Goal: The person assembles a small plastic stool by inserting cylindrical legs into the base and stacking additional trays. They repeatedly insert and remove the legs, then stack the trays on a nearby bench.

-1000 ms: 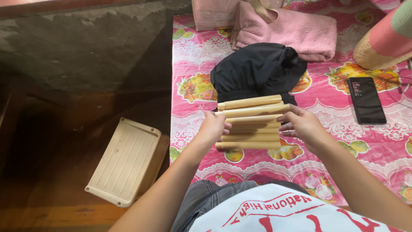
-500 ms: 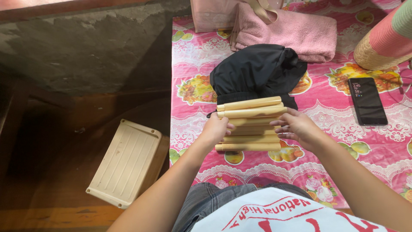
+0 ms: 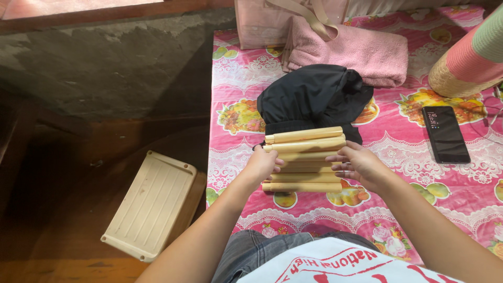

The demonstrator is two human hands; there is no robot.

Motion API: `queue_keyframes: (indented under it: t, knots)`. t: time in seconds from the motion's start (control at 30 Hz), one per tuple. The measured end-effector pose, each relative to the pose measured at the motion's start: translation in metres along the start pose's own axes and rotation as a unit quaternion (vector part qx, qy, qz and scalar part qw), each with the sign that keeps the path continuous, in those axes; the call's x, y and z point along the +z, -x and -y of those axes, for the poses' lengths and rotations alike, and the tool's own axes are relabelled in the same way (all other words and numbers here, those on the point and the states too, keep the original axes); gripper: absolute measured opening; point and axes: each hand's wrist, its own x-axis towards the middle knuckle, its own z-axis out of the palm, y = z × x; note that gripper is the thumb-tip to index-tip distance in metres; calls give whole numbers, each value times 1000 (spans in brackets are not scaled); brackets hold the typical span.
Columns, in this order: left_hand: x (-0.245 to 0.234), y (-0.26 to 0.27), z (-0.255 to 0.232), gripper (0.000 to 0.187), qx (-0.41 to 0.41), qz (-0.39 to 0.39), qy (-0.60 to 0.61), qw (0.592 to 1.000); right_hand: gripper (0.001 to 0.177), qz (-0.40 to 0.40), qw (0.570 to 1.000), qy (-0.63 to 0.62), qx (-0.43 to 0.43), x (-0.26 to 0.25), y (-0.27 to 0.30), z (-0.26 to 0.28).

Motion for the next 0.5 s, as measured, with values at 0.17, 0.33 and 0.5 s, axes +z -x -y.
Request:
queue_keyframes:
  t: [0.17, 0.33, 0.5]
  knots:
    - [-2, 6, -6, 49, -9, -31, -3, 999, 64, -57, 996, -61, -9, -2, 4, 1]
    - [-5, 21, -12, 62, 39, -123, -56, 990, 61, -48, 996, -62, -50, -7, 16, 6]
    - [-10, 44, -26, 38, 72, -31, 49, 996, 44, 3, 995, -65, -71, -5, 39, 18]
